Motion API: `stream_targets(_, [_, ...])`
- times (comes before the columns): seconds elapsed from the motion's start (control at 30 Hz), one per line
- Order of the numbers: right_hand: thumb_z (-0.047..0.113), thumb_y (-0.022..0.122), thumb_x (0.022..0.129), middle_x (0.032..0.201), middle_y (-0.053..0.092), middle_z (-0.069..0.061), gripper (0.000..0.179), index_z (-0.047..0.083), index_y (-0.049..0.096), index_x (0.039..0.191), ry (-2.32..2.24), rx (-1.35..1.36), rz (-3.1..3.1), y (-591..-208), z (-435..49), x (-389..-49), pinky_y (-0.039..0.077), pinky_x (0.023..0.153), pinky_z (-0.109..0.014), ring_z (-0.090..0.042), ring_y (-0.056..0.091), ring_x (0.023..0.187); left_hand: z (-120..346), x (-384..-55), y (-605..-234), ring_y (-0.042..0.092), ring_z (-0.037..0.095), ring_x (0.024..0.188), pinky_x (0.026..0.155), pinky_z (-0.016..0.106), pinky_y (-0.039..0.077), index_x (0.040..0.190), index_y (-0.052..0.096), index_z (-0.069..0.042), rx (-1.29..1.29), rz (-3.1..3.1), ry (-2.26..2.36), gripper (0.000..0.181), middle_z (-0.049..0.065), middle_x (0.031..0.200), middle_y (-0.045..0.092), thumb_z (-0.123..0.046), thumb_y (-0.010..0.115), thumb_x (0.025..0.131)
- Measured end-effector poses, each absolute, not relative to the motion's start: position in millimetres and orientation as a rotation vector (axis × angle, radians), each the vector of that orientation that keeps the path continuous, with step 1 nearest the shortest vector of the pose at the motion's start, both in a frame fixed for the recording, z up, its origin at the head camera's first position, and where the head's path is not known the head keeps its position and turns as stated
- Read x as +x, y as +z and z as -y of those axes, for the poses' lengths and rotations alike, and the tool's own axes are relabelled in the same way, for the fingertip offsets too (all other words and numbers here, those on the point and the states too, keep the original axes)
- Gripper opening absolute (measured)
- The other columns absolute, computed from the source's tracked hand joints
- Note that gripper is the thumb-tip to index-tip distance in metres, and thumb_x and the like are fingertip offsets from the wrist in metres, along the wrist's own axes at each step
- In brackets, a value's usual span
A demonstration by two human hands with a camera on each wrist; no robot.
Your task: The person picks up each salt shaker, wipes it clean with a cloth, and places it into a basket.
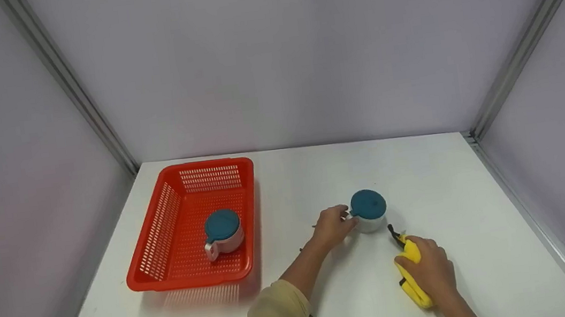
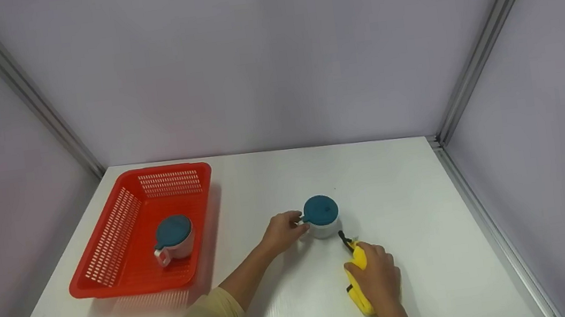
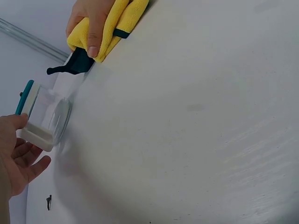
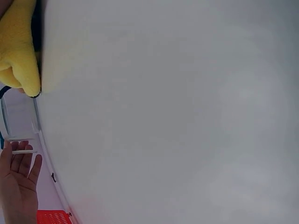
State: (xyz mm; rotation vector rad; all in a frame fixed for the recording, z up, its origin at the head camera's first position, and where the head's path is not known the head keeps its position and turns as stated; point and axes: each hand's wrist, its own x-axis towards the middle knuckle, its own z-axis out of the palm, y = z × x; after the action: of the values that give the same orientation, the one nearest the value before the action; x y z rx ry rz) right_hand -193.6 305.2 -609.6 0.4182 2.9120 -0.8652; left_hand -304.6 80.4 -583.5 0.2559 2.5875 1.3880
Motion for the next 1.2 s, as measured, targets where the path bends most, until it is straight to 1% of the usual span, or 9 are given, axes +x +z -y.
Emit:
stream_targets(0.1, [0.051, 0.07, 0.087, 0.142, 0.046, -0.018, 0.071, 0.019, 0.045, 0.145, -0.863, 0.423, -2.904, -610.1, -305.3, -193.0, 0.04, 0.097, -0.06, -0.037, 0.047, 0.119, -79.4, -303.9, -583.1, 0.063, 0.011, 0.098, 0.091, 0.039, 0.055, 0.127, 0.064, -0.008, 0.235, -2.59, 1.378, 0.042, 0.002, 0.115, 0.069, -0.029, 0.069, 0.091])
stream_targets(0.27, [0.051, 0.07, 0.086, 0.142, 0.046, -0.019, 0.072, 0.018, 0.045, 0.145, -0.853, 0.428, -2.898, -609.6, -305.6, -192.3, 0.04, 0.098, -0.06, -0.037, 0.048, 0.119, -78.9, -302.8, -585.6, 0.062, 0.009, 0.093, 0.091, 0.039, 0.055, 0.123, 0.068, -0.01, 0.205, -2.587, 1.381, 0.039, -0.001, 0.111, 0.07, -0.029, 0.073, 0.089])
stream_targets(0.43, [0.05, 0.07, 0.087, 0.141, 0.047, -0.019, 0.072, 0.017, 0.045, 0.145, -0.854, 0.418, -2.908, -609.1, -305.2, -192.5, 0.04, 0.097, -0.06, -0.037, 0.049, 0.118, -78.6, -302.7, -590.7, 0.062, 0.007, 0.089, 0.086, 0.032, 0.055, 0.119, 0.07, -0.011, 0.204, -2.612, 1.394, 0.037, -0.003, 0.107, 0.072, -0.027, 0.077, 0.086])
stream_targets(0.5, [0.051, 0.07, 0.087, 0.141, 0.047, -0.019, 0.072, 0.017, 0.045, 0.145, -0.857, 0.418, -2.907, -609.4, -305.2, -192.5, 0.04, 0.097, -0.06, -0.037, 0.049, 0.118, -78.0, -302.6, -591.6, 0.061, 0.007, 0.088, 0.082, 0.028, 0.056, 0.117, 0.071, -0.011, 0.21, -2.625, 1.383, 0.035, -0.004, 0.105, 0.072, -0.027, 0.076, 0.086])
stream_targets(0.63, [0.051, 0.07, 0.086, 0.142, 0.046, -0.019, 0.072, 0.018, 0.045, 0.145, -0.864, 0.425, -2.909, -609.4, -305.4, -192.3, 0.039, 0.097, -0.06, -0.037, 0.049, 0.118, -76.2, -303.2, -590.4, 0.063, 0.006, 0.087, 0.08, 0.026, 0.056, 0.112, 0.074, -0.011, 0.233, -2.656, 1.358, 0.026, -0.004, 0.102, 0.073, -0.023, 0.073, 0.089])
stream_targets(0.73, [0.052, 0.07, 0.086, 0.142, 0.046, -0.019, 0.072, 0.018, 0.044, 0.145, -0.872, 0.426, -2.911, -609.3, -305.4, -192.5, 0.039, 0.097, -0.06, -0.037, 0.049, 0.117, -74.5, -304.0, -590.0, 0.061, 0.006, 0.082, 0.075, 0.023, 0.054, 0.108, 0.075, -0.01, 0.251, -2.677, 1.338, 0.02, -0.004, 0.095, 0.073, -0.02, 0.07, 0.091])
stream_targets(0.9, [0.051, 0.07, 0.087, 0.141, 0.046, -0.019, 0.072, 0.018, 0.044, 0.145, -0.862, 0.413, -2.922, -609.6, -305.1, -193.5, 0.04, 0.095, -0.058, -0.036, 0.049, 0.117, -69.9, -303.9, -591.4, 0.053, 0.005, 0.069, 0.062, 0.019, 0.046, 0.102, 0.075, -0.008, 0.323, -2.732, 1.301, 0.016, -0.006, 0.08, 0.069, -0.019, 0.07, 0.092])
stream_targets(1.03, [0.05, 0.07, 0.086, 0.14, 0.048, -0.018, 0.072, 0.018, 0.045, 0.145, -0.857, 0.403, -2.931, -609.5, -305.4, -193.7, 0.04, 0.094, -0.057, -0.036, 0.049, 0.116, -65.2, -302.8, -590.4, 0.051, 0.006, 0.069, 0.061, 0.018, 0.045, 0.1, 0.074, -0.008, 0.355, -2.779, 1.31, 0.013, -0.007, 0.075, 0.066, -0.017, 0.07, 0.092])
stream_targets(1.2, [0.052, 0.07, 0.086, 0.139, 0.048, -0.018, 0.073, 0.017, 0.044, 0.145, -0.857, 0.406, -2.929, -609.9, -305.9, -193.1, 0.041, 0.093, -0.056, -0.035, 0.05, 0.115, -58.3, -301.7, -590.7, 0.053, 0.006, 0.071, 0.063, 0.018, 0.047, 0.099, 0.073, -0.009, 0.319, -2.794, 1.337, 0.01, -0.007, 0.076, 0.065, -0.016, 0.068, 0.093])
